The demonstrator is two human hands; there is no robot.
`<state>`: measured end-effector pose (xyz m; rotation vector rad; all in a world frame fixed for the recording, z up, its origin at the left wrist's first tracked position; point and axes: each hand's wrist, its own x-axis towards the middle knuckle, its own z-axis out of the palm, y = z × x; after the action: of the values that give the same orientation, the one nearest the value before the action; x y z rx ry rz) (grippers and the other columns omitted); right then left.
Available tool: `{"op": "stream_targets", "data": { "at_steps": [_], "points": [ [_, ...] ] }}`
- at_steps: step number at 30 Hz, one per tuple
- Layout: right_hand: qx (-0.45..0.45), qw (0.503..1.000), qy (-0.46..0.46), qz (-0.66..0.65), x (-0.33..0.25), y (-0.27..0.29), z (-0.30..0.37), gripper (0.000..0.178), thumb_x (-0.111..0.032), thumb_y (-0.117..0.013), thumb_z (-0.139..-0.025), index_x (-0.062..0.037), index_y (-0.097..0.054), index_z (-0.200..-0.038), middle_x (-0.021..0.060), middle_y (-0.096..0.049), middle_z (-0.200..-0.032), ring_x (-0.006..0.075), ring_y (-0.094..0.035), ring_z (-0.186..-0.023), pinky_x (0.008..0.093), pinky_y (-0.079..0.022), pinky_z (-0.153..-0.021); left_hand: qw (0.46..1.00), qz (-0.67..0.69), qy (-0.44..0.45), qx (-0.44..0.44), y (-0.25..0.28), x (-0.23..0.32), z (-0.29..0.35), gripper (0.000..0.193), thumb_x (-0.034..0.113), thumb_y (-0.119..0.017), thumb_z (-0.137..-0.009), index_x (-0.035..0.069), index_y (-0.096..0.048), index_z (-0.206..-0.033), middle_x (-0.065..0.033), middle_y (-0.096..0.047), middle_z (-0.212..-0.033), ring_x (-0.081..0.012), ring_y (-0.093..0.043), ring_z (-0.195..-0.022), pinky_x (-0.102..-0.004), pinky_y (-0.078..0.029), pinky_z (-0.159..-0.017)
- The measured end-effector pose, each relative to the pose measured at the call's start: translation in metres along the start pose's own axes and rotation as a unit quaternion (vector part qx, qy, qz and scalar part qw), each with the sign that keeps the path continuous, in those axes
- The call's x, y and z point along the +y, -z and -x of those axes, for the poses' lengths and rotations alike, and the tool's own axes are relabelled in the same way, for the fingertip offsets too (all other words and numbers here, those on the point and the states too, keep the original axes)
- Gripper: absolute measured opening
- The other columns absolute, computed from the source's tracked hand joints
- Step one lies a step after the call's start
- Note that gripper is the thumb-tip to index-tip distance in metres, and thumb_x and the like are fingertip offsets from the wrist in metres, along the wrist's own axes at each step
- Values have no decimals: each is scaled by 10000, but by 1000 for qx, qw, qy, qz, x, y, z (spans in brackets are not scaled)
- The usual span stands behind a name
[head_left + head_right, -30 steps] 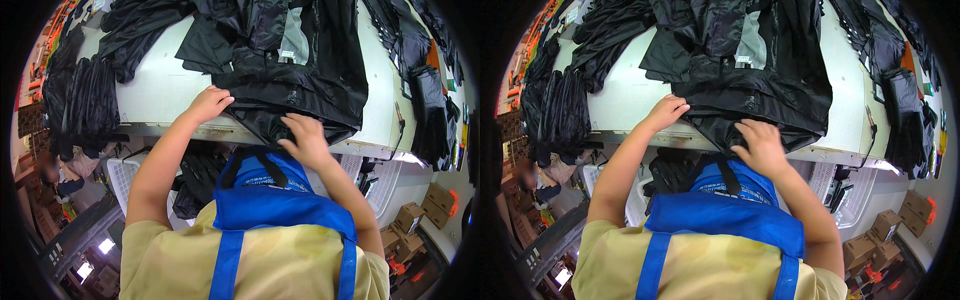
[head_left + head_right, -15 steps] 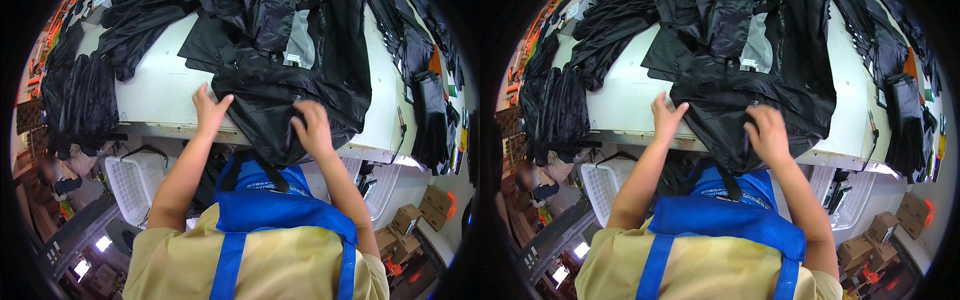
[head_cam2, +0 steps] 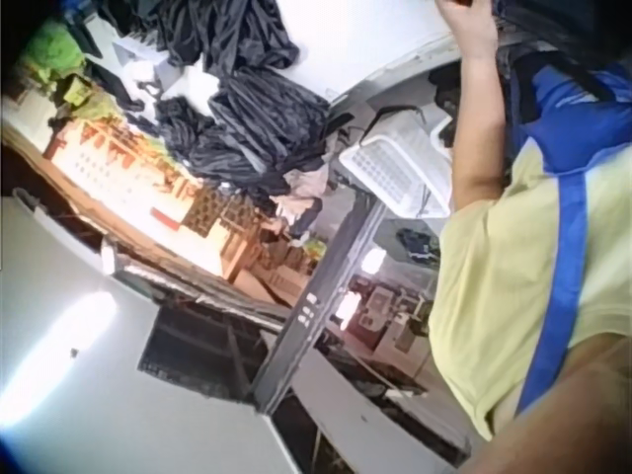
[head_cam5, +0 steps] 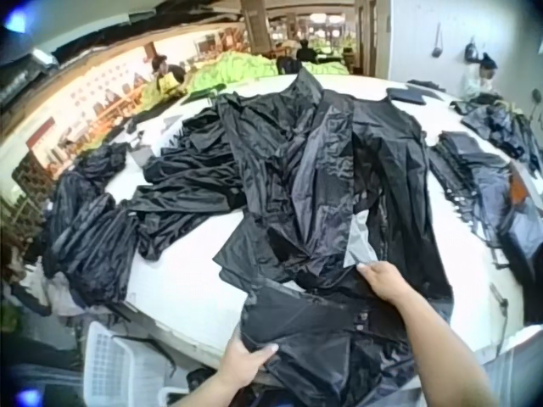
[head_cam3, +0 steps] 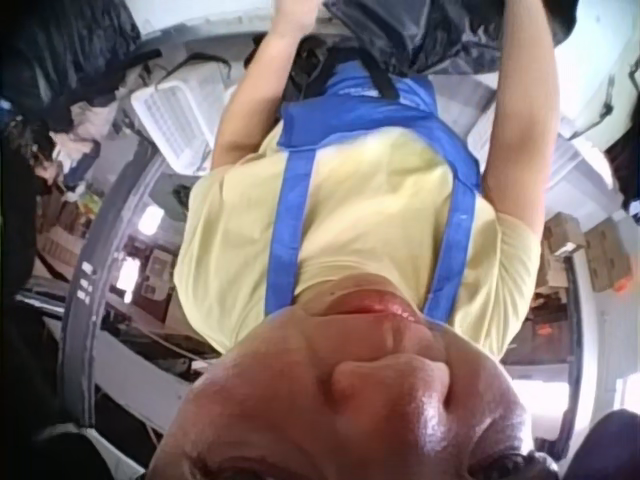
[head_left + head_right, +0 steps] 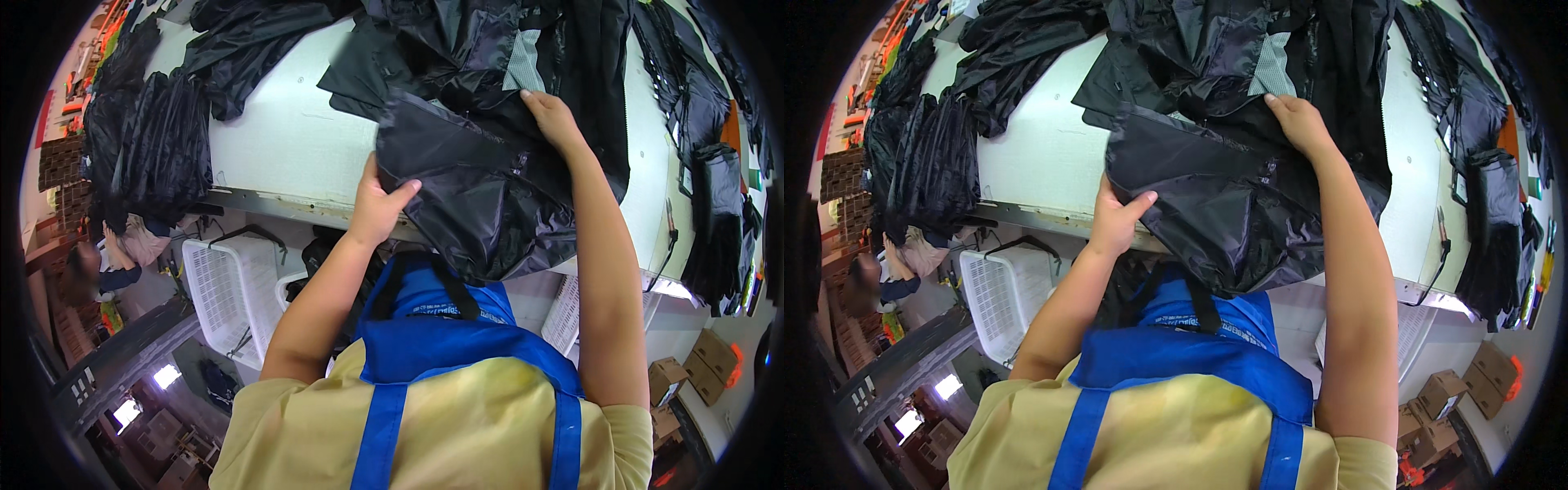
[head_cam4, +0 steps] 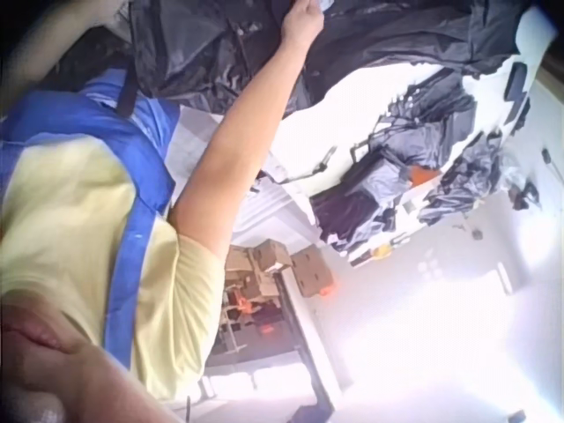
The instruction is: The person folds black garments on a white table, aligns edges, and places them into black plastic bags. The person repeatedly picks up garments, folds them, and inserts them into bags, then sets the bags aside.
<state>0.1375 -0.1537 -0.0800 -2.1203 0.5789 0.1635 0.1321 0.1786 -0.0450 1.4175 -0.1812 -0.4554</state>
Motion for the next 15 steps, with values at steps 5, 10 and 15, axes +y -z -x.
{"op": "stream_targets", "data": {
  "at_steps": [5, 10, 15],
  "points": [
    [-20, 998, -31, 47, 2, -15, -12, 445, -427, -543, -914, -28, -667, -1068, 204, -673, -1006, 305, -636, -961, 357, -467, -858, 992, -91, -20, -89, -9, 0, 5, 566, -130, -618, -726, 37, -483, -1250, -66, -583, -1125, -145, -568, -1036, -290, -449, -913],
    [-102, 985, -89, -104, -18, 2, -3, 456, -408, -566, -905, 5, -661, -1072, 129, -690, -1004, 220, -633, -923, 333, -469, -837, 853, -392, -149, -311, -87, 7, 4, 583, 9, -656, -719, 69, -507, -1279, -172, -610, -1139, -372, -589, -977, -430, -482, -849],
    [337, 930, 116, -86, 6, 29, 90, 289, -158, -625, -885, -2, -607, -1127, 99, -627, -997, 190, -595, -872, 302, -464, -822, 802, -482, -38, -350, -113, -28, -18, 494, 185, -597, -875, -22, -460, -1302, -227, -583, -1081, -371, -587, -992, -437, -483, -841]
  ]
}}
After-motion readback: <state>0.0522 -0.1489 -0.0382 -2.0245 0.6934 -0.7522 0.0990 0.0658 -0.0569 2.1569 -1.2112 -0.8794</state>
